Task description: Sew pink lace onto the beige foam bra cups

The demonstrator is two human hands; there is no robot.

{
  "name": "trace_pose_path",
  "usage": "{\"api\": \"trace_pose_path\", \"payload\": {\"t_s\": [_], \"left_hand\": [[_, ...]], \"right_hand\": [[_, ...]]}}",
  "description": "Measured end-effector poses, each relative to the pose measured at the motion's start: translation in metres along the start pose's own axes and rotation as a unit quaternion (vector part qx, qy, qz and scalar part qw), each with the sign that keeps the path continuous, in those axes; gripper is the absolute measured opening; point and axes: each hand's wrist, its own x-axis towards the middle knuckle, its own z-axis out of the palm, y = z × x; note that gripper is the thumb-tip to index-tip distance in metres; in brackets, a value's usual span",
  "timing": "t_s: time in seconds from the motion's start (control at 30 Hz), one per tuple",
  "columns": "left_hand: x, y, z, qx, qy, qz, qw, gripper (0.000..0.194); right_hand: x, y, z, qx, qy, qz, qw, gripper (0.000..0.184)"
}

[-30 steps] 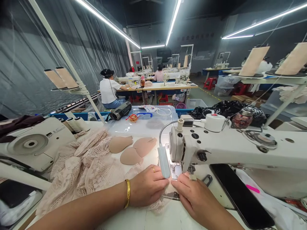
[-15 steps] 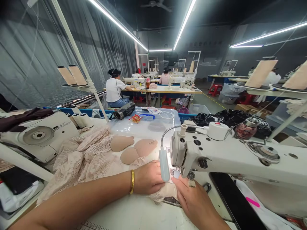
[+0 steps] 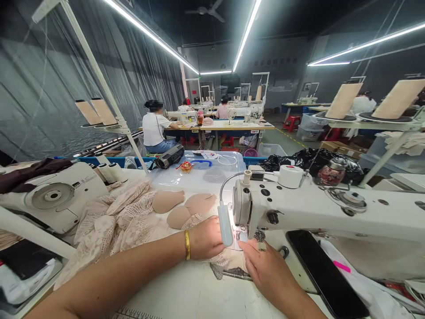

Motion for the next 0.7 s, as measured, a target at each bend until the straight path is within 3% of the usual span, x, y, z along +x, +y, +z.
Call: {"api": "trace_pose_path", "payload": {"t_s": [0.1, 0.27, 0.37, 0.43, 0.5, 0.53, 0.57, 0.6, 0.63, 0.7], "left_hand": [[0.002, -0.002, -0.002, 0.073, -0.029, -0.007, 0.997, 0.018], [0.005, -0.004, -0.003, 0.049, -0.056, -0.05, 0.996, 0.001], [-0.005, 0.004, -0.013, 0.038, -0.055, -0.069, 0.995, 0.017], [-0.022, 0.023, -0.02, -0.015, -0.022, -0.073, 0.997, 0.027], [-0.044, 0.053, -0.024, -0.157, 0.036, -0.084, 0.983, 0.033], [-0.055, 0.07, -0.022, -0.258, 0.055, -0.101, 0.959, 0.034], [-0.066, 0.088, -0.019, -0.383, 0.057, -0.134, 0.912, 0.04], [-0.075, 0.104, -0.015, -0.508, 0.035, -0.174, 0.843, 0.045], [-0.082, 0.118, -0.01, -0.563, 0.02, -0.201, 0.802, 0.053], [-0.089, 0.138, -0.003, -0.676, 0.014, -0.277, 0.682, 0.07]], "right_hand": [[0.0, 0.001, 0.001, 0.018, -0.005, 0.008, 1.0, 0.033], [-0.002, 0.0, -0.005, 0.066, -0.011, 0.028, 0.997, 0.029], [-0.002, -0.013, -0.005, 0.122, -0.006, 0.065, 0.99, 0.027], [0.0, -0.029, -0.003, 0.257, 0.006, 0.145, 0.955, 0.028], [0.005, -0.049, -0.001, 0.428, 0.021, 0.23, 0.874, 0.041], [0.008, -0.059, 0.0, 0.495, 0.027, 0.258, 0.829, 0.047], [0.01, -0.069, 0.0, 0.539, 0.037, 0.275, 0.795, 0.052], [0.011, -0.079, 0.0, 0.57, 0.05, 0.285, 0.769, 0.055], [0.011, -0.089, 0.0, 0.59, 0.068, 0.292, 0.749, 0.058], [0.004, -0.108, 0.002, 0.611, 0.108, 0.307, 0.721, 0.061]]}}
